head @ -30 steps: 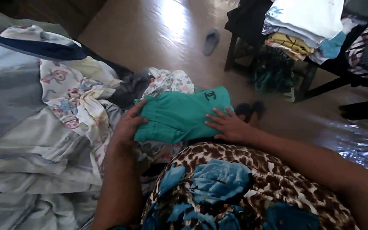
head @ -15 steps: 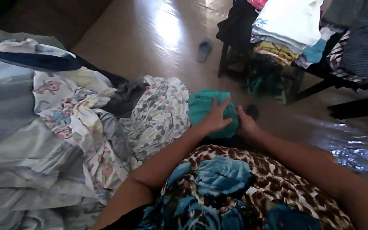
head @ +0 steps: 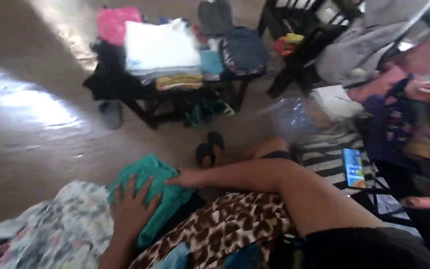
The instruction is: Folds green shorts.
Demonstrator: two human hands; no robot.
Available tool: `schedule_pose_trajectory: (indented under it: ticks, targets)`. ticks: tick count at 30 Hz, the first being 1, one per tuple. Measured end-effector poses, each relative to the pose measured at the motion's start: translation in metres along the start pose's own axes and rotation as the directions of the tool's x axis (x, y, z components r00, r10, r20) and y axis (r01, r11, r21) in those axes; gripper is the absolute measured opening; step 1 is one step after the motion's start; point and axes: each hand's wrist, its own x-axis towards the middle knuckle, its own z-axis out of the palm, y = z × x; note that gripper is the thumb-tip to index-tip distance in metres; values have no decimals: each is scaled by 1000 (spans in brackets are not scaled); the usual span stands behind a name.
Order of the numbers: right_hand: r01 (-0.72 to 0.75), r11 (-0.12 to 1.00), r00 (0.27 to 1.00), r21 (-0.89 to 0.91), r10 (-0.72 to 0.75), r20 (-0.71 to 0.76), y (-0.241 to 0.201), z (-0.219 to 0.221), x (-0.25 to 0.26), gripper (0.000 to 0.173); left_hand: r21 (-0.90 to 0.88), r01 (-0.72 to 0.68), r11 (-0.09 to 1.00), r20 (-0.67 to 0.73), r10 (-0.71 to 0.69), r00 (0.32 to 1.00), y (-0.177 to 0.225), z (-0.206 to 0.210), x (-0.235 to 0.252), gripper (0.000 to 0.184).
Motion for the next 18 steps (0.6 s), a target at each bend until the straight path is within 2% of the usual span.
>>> schedule_pose_trajectory:
  ticks: [7, 12, 18]
  targets:
    - [-80, 997, 993, -1, 80, 82, -9, -5, -15, 57, 24, -45, 999, -54, 47, 997, 2, 2, -1, 78]
    - [-51, 998, 993, -27, 53, 107, -7, -8, -16, 56, 35, -59, 998, -33, 61, 998, -2, 3, 0, 76]
    - [-34, 995, 989, 92, 20, 150, 0, -13, -16, 55, 31, -58, 998, -6, 58, 998, 0, 0, 0, 74]
